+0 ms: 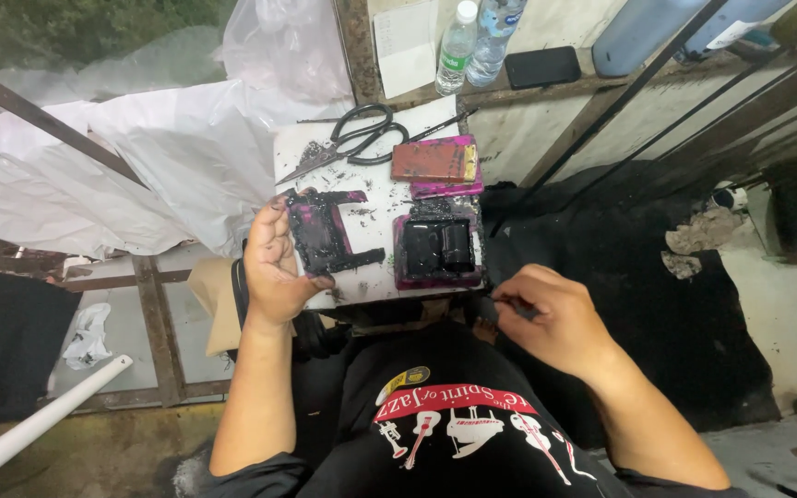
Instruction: Cleaning and refilling a small handheld edge-dyeing machine with liquid dye at a workbench.
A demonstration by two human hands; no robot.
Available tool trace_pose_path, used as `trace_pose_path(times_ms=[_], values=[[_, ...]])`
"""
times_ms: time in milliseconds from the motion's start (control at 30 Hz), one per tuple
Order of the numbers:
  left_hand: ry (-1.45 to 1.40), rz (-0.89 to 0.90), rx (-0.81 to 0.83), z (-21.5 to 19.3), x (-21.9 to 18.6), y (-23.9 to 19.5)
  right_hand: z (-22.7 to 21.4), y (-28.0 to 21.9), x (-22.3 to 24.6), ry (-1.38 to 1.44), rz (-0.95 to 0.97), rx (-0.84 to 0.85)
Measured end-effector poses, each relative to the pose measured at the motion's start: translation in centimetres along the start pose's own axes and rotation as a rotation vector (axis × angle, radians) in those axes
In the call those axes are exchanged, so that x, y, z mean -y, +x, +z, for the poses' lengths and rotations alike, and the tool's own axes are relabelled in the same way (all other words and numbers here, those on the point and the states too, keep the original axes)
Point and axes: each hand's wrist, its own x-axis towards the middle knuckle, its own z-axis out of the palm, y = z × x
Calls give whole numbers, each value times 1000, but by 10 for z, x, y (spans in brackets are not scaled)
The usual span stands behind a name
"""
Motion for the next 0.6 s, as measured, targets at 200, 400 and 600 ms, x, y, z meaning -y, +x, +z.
trace_pose_path(times_ms=[200,400,600], values=[[34,-113,-39,-23,-9,-1,-11,30,-12,-35,-8,-75],[116,-224,-45,-44,-9,-17,13,83,-27,-89,-183,-60],[159,-249,-65,-56,1,-33,58,146,-47,-128,-321,38]])
